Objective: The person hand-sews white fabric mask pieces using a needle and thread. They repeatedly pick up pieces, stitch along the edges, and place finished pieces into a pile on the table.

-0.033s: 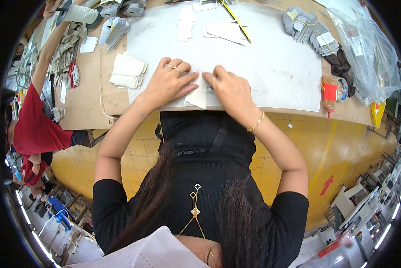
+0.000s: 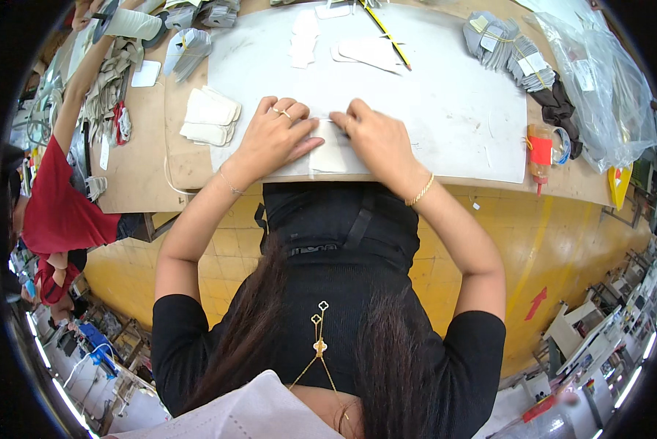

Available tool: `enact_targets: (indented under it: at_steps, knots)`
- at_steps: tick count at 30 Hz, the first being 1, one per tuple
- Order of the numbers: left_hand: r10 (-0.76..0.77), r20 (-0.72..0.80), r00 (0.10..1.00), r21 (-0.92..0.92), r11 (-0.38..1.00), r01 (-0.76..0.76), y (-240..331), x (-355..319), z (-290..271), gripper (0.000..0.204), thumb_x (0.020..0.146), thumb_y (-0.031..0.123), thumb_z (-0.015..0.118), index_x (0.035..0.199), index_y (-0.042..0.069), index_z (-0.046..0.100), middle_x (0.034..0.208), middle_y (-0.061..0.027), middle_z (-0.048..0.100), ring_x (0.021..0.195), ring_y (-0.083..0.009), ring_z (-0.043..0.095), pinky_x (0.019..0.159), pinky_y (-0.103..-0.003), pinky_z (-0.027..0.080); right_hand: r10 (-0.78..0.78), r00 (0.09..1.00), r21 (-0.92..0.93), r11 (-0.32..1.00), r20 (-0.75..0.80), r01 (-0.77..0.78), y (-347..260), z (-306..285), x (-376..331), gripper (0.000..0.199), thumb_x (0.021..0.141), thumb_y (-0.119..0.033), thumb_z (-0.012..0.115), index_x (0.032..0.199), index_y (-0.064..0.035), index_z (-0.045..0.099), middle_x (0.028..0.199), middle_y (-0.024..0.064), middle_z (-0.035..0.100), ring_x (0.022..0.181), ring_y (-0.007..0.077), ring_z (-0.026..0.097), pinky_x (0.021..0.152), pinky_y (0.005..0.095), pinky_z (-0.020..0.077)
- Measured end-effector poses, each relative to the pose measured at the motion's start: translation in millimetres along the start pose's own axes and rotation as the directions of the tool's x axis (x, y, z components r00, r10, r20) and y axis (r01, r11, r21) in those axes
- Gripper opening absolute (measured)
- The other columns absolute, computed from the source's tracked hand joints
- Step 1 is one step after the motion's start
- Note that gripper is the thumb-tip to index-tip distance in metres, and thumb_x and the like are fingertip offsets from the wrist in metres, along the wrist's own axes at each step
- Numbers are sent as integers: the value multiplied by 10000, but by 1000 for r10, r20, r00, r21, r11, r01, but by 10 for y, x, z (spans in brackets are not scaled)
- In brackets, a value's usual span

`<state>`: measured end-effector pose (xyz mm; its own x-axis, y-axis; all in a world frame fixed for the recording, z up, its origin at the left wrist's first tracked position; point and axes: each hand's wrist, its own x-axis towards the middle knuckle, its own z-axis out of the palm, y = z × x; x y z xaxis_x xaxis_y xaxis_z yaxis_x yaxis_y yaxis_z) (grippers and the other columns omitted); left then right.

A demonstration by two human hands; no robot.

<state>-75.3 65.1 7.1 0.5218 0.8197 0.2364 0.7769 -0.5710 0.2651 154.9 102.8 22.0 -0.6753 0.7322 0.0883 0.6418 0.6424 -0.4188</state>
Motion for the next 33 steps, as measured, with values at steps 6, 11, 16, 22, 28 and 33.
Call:
enact_targets:
  at_steps: [6, 11, 16, 22, 28, 33]
  knots:
    - [-67, -152, 986, -56, 997, 59, 150, -143, 75, 298, 856, 218, 778, 1087, 41, 711, 1167, -67, 662, 1124, -245, 613, 939, -407, 455, -25, 996, 221, 975, 85, 6, 268, 33, 487, 194, 883, -126, 735, 1064, -65, 769, 939, 87, 691, 836, 275, 687, 771, 365, 551]
    - [-77, -180, 981, -24, 997, 74, 189, -209, 168, 282, 879, 199, 753, 1096, 31, 687, 1205, -66, 660, 1159, -215, 608, 961, -397, 460, 146, 976, 161, 972, 160, -172, 127, -127, 364, 183, 898, -194, 729, 1007, -59, 788, 911, 121, 694, 869, 311, 690, 787, 396, 551]
    - [-56, -216, 975, 19, 998, 61, 196, -223, 190, 278, 870, 193, 761, 1087, 36, 691, 1163, -64, 679, 1134, -219, 625, 936, -388, 463, 182, 961, 178, 959, 207, -220, 18, -216, 214, 191, 894, -200, 736, 1005, -52, 788, 894, 129, 690, 849, 316, 687, 773, 403, 549]
    - [-79, -233, 969, 16, 996, 85, 235, -216, 176, 264, 861, 183, 765, 1069, 42, 682, 1149, -64, 678, 1119, -227, 628, 928, -390, 465, 137, 974, 211, 962, 182, -175, -89, -201, 50, 188, 876, -143, 737, 1039, -60, 778, 916, 125, 677, 835, 326, 683, 763, 414, 553]
    - [-100, -185, 978, 20, 994, 106, 264, -211, 143, 274, 876, 163, 762, 1107, 38, 684, 1193, -76, 679, 1127, -243, 629, 921, -399, 467, 144, 974, 188, 966, 173, -176, -170, -105, -78, 303, 848, -76, 731, 1150, -87, 756, 923, 111, 649, 798, 328, 678, 738, 409, 560]
    - [-96, -168, 981, 39, 994, 104, 269, -198, 148, 309, 881, 160, 750, 1152, 37, 668, 1187, -75, 675, 1128, -241, 621, 924, -398, 461, 103, 988, 119, 986, 116, -117, -169, -49, -150, 410, 823, -33, 712, 1225, -112, 735, 915, 96, 606, 741, 299, 668, 683, 387, 561]
